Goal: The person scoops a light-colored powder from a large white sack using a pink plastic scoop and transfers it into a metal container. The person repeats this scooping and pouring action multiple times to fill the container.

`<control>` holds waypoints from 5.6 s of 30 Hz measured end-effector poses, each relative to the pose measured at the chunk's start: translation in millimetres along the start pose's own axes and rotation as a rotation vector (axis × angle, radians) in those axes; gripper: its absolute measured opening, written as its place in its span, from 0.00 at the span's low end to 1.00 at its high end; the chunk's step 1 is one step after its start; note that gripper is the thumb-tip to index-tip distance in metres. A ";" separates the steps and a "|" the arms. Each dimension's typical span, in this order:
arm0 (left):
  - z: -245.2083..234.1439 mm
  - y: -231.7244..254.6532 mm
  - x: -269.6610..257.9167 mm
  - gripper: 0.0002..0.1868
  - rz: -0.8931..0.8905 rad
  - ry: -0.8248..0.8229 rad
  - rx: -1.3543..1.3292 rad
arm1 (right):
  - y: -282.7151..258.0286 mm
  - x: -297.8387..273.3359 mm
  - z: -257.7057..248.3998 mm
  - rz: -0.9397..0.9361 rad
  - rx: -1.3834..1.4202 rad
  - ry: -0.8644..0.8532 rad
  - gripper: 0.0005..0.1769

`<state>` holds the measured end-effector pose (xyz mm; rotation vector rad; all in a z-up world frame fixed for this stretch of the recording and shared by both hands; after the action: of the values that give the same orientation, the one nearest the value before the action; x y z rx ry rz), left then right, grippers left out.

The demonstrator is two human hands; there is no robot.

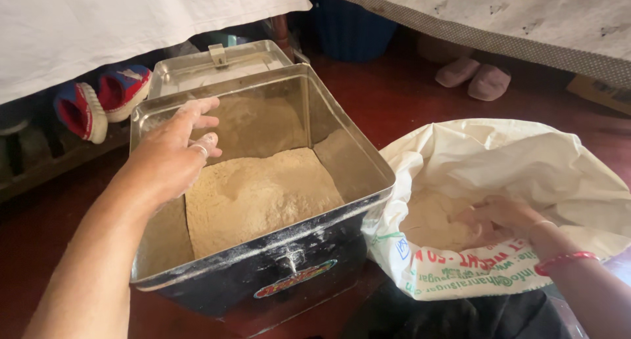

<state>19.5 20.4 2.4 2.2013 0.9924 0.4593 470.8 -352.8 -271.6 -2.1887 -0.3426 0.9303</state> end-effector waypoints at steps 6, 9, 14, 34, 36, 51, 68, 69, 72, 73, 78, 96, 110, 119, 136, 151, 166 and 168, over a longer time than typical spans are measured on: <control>0.0 0.3 1.1 0.28 0.034 -0.003 0.031 | 27.2 -8.6 -35.3 -0.099 0.559 0.077 0.16; 0.5 -1.0 0.8 0.28 0.021 0.001 0.027 | 21.0 -34.0 -39.4 -0.176 0.683 0.093 0.14; 1.6 -2.8 -0.7 0.28 0.024 -0.001 0.018 | -2.0 -80.5 -30.5 -0.157 0.793 0.181 0.16; 2.7 -4.4 -2.6 0.30 0.101 0.037 -0.050 | -11.7 -132.7 -57.6 -0.373 0.537 0.342 0.26; 2.5 -4.0 -2.9 0.30 0.102 0.038 -0.056 | -10.6 -131.8 -60.5 -0.372 0.604 0.308 0.26; 4.4 -3.5 -3.8 0.29 0.129 0.041 -0.122 | 37.0 -69.5 -110.3 -0.288 0.866 0.352 0.28; 3.2 -1.2 -5.7 0.29 0.141 0.038 -0.099 | -219.7 -210.7 -34.1 -0.707 0.865 0.045 0.18; 3.9 -2.0 -5.0 0.29 0.135 0.038 -0.090 | -236.8 -219.4 -20.5 -0.737 0.853 0.002 0.18; 2.8 -3.3 -3.4 0.30 0.179 0.072 -0.023 | -281.1 -234.8 26.4 -0.755 0.857 -0.173 0.23; 3.2 -3.6 -3.1 0.30 0.170 0.071 -0.020 | -291.1 -240.2 41.7 -0.755 0.809 -0.198 0.23; 2.3 -1.8 -5.3 0.30 0.100 0.049 -0.016 | -333.2 -245.4 113.3 -0.783 0.600 -0.336 0.20; -7.1 6.7 -12.3 0.31 -0.033 0.022 0.075 | -340.1 -243.7 167.8 -0.851 0.511 -0.301 0.27; -3.7 4.7 -8.9 0.30 -0.029 0.030 0.057 | -338.5 -230.2 176.5 -0.863 0.550 -0.317 0.26; 3.8 -11.7 -1.8 0.30 0.024 0.021 0.102 | -334.4 -231.2 175.5 -0.879 0.509 -0.306 0.27; -8.8 6.7 -13.6 0.20 -0.159 0.056 0.126 | -336.7 -234.1 178.3 -0.784 0.472 -0.288 0.28; -4.1 -9.6 -3.2 0.28 0.027 0.053 0.436 | -335.3 -235.7 177.6 -0.852 0.409 -0.250 0.27; -27.7 -7.4 -20.6 0.44 0.562 0.168 0.790 | -338.5 -240.4 175.6 -0.874 0.414 -0.275 0.26; -23.5 -23.2 -12.5 0.43 0.538 0.084 0.837 | -338.2 -238.9 173.7 -0.883 0.378 -0.254 0.26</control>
<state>-13.7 32.4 2.3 3.2578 0.6752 0.4123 191.1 -141.1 8.8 -1.3428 -1.0519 0.6755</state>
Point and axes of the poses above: each hand's wrist, its own x-axis towards the middle knuckle, its own z-axis out of the palm, y = z × x, the point moved 3 cm from there along x, towards the middle knuckle
